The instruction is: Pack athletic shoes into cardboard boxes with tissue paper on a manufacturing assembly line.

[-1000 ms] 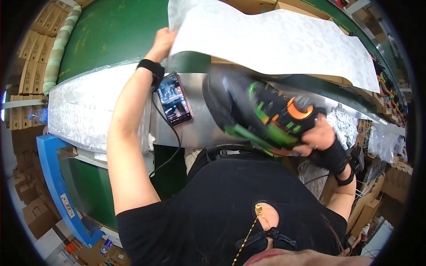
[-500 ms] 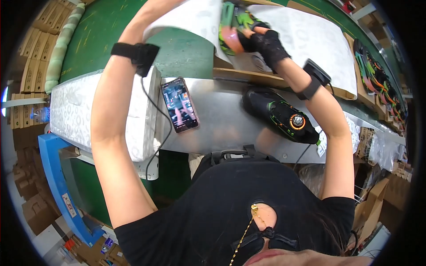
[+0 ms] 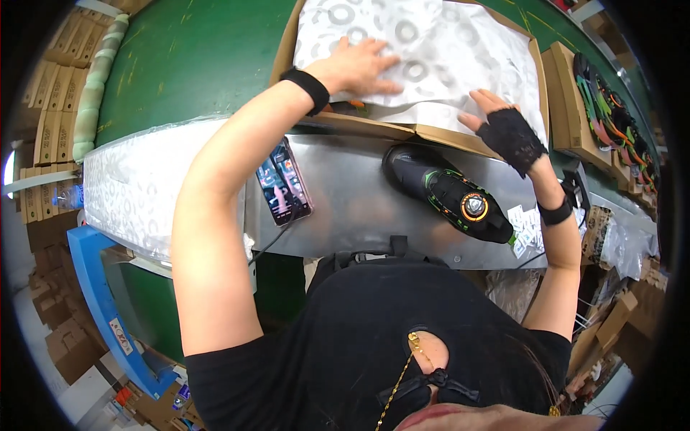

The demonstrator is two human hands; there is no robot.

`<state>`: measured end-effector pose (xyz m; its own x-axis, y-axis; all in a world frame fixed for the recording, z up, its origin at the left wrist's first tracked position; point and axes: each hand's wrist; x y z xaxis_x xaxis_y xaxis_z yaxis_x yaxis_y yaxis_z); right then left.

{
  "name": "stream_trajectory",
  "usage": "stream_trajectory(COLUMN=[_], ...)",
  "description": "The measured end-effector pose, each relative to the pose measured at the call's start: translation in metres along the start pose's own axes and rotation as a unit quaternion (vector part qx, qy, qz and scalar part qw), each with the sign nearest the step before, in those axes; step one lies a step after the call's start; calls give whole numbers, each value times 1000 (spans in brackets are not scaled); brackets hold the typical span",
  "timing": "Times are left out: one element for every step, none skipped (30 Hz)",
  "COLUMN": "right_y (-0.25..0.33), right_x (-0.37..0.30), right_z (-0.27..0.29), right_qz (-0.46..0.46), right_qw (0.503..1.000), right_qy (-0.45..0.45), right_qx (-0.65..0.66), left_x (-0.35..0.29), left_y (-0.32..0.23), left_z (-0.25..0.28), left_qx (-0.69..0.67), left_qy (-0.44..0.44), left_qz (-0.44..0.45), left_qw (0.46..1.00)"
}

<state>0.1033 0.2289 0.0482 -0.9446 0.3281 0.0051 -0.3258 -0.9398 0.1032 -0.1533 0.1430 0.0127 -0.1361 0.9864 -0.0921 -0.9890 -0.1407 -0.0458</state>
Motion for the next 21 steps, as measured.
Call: stream_trajectory(right_y=[-8,-8,-8,-9,-11,-11,-10,-7,-6,-9,-7,-5,-1,4,6,9,12,10,8,5,0], right_x=[-11,-18,-24,-30,-35,-40,-43,-46,-51,-57,-59,-62,-64,-66,-68,-70,-71,-68,-67,-67,-67], right_z=[-3,-2,-2,-4,-9,-11,-12,-10,-10,-13,-11,-6,-4,-5,-6,-9,-11,-14,-17,-24,-30], right_qz=[-4,-17,-30,-31,-2,26,27,33,34,33,35,77,120,135,135,117,104,118,117,91,70], right_qw=[999,998,995,995,997,998,998,998,999,998,998,995,988,982,982,985,986,981,981,988,993], right_qy=[14,30,46,45,39,32,31,32,35,22,21,-26,-74,-121,-123,-124,-127,-150,-151,-107,-63], right_qx=[31,57,82,84,66,48,50,33,16,39,41,52,62,48,49,11,-27,-44,-47,-57,-67], left_x=[-1,1,2,5,8,9,10,9,7,6,2,-2,-5,-13,-29,-47,-68,-85,-98,-108,-115], left_y=[-2,-5,-9,-12,-18,-21,-17,-5,1,4,7,11,13,2,-18,-41,-61,-80,-98,-113,-124], left_z=[-3,-3,-3,-2,6,10,4,-5,-7,-9,-6,-2,3,19,34,41,37,37,30,26,19], left_qx=[73,131,189,190,177,163,165,125,84,28,30,-55,-137,-181,-251,-321,-346,-306,-196,-207,-186], left_qy=[78,131,183,185,224,263,264,217,170,104,105,1,-104,-144,-72,1,5,-9,-70,-79,-121], left_qz=[4,14,25,24,46,69,70,56,37,34,37,33,29,-23,-8,6,-45,-93,-94,-76,-113], left_qw=[994,982,964,964,957,949,948,966,981,994,993,998,985,973,965,947,937,947,974,972,969])
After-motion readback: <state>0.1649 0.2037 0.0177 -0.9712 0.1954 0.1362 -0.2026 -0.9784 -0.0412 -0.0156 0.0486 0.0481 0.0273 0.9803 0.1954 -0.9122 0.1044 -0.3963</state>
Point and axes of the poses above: each hand's wrist, its own x-axis towards the middle knuckle, its own z-axis out of the back of the hand, y = z × x, and after that the axes turned 13 degrees about z, right-handed
